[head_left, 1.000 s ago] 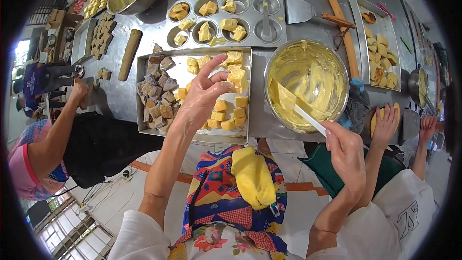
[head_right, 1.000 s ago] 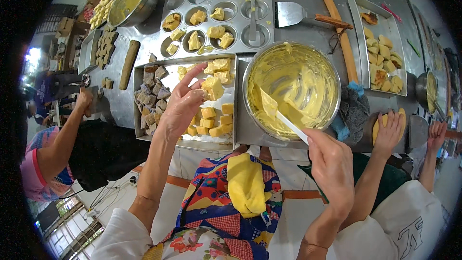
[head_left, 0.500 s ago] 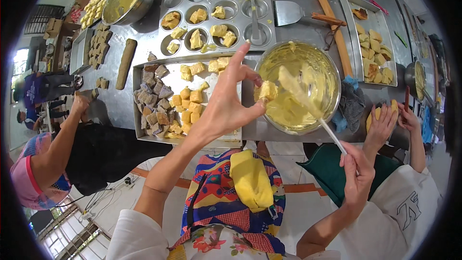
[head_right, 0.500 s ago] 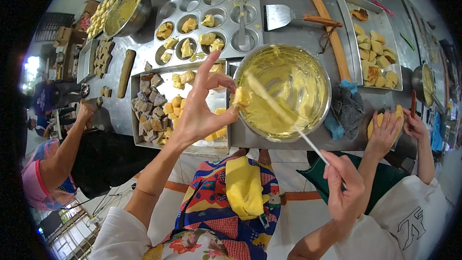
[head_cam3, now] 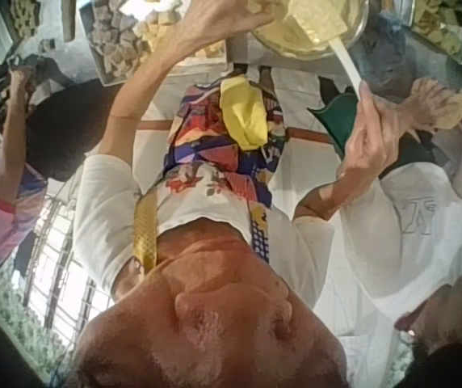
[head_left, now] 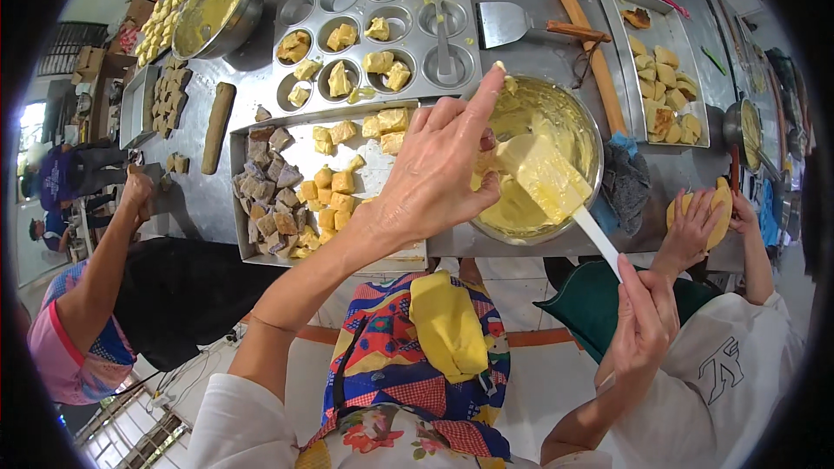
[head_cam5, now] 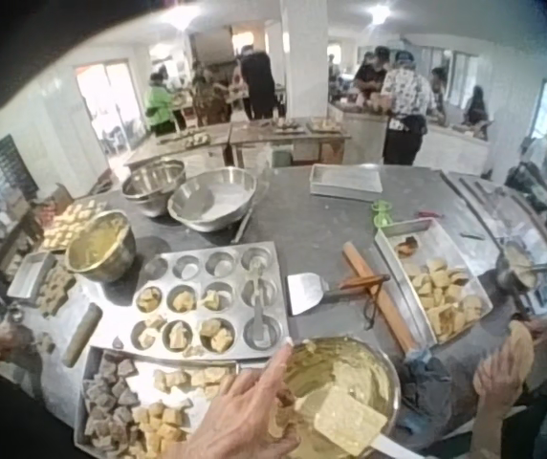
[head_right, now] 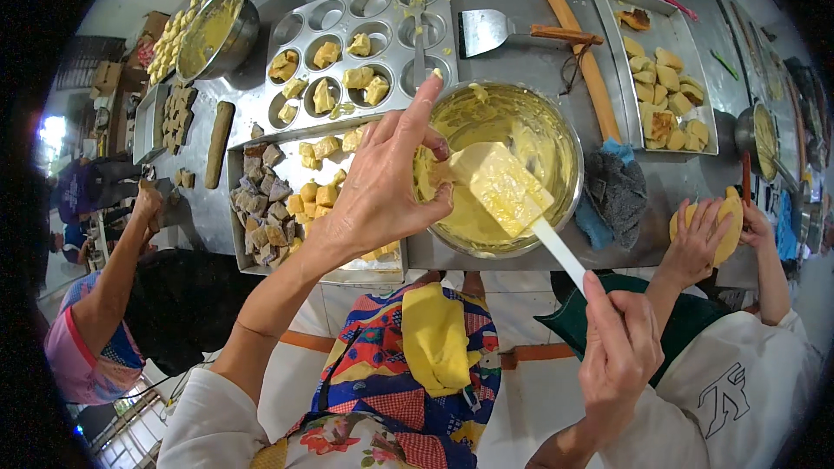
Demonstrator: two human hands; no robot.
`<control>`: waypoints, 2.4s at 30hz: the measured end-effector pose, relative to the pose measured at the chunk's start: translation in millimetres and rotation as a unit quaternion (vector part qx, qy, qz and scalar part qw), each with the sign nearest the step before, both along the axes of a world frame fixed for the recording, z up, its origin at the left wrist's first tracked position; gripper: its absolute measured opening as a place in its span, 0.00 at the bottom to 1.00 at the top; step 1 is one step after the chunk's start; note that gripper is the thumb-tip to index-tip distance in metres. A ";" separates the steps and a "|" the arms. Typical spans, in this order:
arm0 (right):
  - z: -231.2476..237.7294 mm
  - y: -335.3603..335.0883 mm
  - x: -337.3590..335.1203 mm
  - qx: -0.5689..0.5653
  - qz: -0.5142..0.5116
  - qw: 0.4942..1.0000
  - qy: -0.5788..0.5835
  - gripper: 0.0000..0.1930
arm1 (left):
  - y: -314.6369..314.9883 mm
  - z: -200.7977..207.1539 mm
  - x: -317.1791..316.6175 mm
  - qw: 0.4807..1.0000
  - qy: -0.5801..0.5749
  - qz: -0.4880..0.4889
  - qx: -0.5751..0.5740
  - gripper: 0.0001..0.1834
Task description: The person picks up pieces of dough from a tray and places them into a muffin tin, then uses a spatula to scoop a yellow mixture from a bowl and add it onto each piece of dough.
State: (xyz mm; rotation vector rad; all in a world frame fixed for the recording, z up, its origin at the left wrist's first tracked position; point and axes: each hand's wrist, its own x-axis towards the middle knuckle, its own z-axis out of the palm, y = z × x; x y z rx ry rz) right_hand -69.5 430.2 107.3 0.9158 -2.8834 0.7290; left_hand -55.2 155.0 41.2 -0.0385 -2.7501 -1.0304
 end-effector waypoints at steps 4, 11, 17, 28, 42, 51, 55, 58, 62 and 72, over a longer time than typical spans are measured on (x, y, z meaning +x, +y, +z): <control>-3.9 3.5 0.9 -0.033 -0.053 0.997 -0.050 0.13 | -6.4 -9.6 2.0 0.981 -0.062 0.031 0.181 0.52; -6.3 1.9 -4.8 -0.085 -0.024 0.989 -0.121 0.13 | -13.9 -2.2 0.2 0.872 -0.171 0.083 0.450 0.47; -0.6 7.1 -1.9 -0.097 -0.037 0.993 -0.063 0.13 | -15.9 2.0 0.9 0.786 -0.164 0.117 0.584 0.43; -9.7 1.2 3.3 -0.096 -0.021 0.995 -0.009 0.13 | -12.0 2.4 4.8 0.649 -0.193 0.086 0.731 0.32; -7.6 15.9 3.1 -0.093 -0.034 0.993 -0.071 0.11 | -12.6 -6.1 1.4 0.563 -0.236 -0.053 0.790 0.35; -15.0 27.0 0.6 -0.136 -0.025 0.986 -0.092 0.09 | -18.0 -21.2 7.9 0.548 -0.264 -0.132 0.783 0.28; -15.6 28.8 4.4 -0.146 -0.052 0.982 -0.104 0.09 | -21.9 -22.0 10.8 0.596 -0.264 -0.154 0.743 0.27; -13.8 29.4 6.3 -0.149 -0.062 0.980 -0.113 0.10 | -22.0 -17.3 13.3 0.642 -0.277 -0.135 0.702 0.25; -8.4 28.9 7.8 -0.120 -0.052 0.984 -0.119 0.10 | -14.8 -9.5 14.6 0.696 -0.257 -0.083 0.665 0.25; -9.2 35.8 16.8 -0.122 -0.049 0.981 -0.143 0.12 | -19.3 -16.1 46.7 0.763 -0.156 0.043 0.625 0.22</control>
